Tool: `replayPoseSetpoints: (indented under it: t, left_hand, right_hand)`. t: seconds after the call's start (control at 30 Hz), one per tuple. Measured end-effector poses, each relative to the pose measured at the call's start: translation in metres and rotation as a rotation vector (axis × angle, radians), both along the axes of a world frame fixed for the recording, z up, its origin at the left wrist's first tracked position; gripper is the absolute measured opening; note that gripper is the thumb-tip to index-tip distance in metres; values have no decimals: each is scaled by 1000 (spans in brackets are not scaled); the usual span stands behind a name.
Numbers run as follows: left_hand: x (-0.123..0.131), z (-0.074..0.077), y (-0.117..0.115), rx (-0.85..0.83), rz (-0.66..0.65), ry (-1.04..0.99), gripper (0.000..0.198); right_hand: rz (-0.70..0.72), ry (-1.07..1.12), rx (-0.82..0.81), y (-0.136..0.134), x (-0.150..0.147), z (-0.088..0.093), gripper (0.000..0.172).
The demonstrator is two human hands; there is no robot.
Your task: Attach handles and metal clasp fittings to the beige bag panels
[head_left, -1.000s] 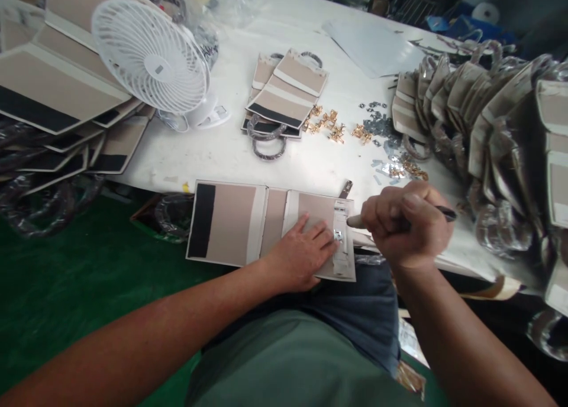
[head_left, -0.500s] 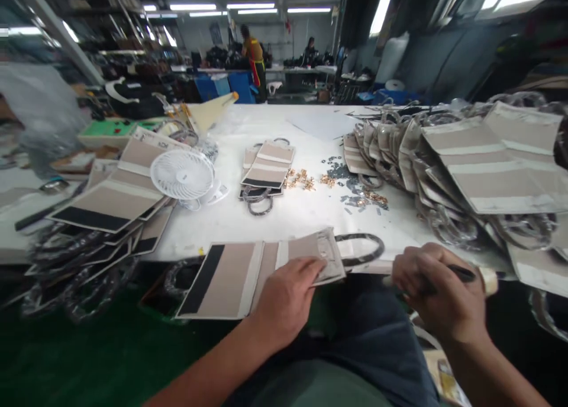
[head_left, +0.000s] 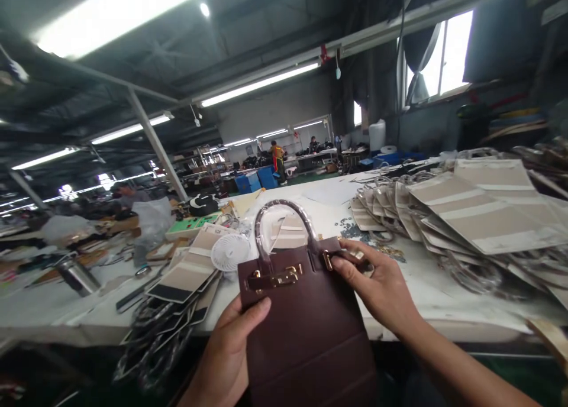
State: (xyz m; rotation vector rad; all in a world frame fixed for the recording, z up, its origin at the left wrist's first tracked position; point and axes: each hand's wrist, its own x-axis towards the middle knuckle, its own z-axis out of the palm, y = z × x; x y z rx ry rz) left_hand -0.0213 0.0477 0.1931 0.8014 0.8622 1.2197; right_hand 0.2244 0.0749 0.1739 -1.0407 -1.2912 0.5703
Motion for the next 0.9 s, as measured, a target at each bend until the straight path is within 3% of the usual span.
replayPoseSetpoints:
  t: [0.1,0.23,0.4,0.53,0.67,0.73,0.83,0.9]
  left_hand:
    - [7,1,5,37,-41,34,43]
    - [23,-11,23,85,-91,81,44]
    - [47,-34,46,67,-160,-75,46]
    - [44,-63,63,3,-320,-174,50]
    - [29,-91,76,80,-496,-167,85]
    - [29,-99,81,-6,-519,-176,99]
    - [40,-106,85,-166,-564,-151,102]
    - [47,-112,86,-184,-629,-149,105]
  right_hand:
    - [5,85,-101,-4,13,1,44]
    - [35,194,-189,-1,30,-19,51]
    - [46,306,-249,7,44,-39,47]
    - [23,364,-290,21,55,-53,45]
    - [111,400,-366,28,63,-66,42]
    - [220,399,-425,27,63,-70,40]
    - [304,334,-504,24,60,-77,39]
    - [290,269,-539,23,57,-83,40]
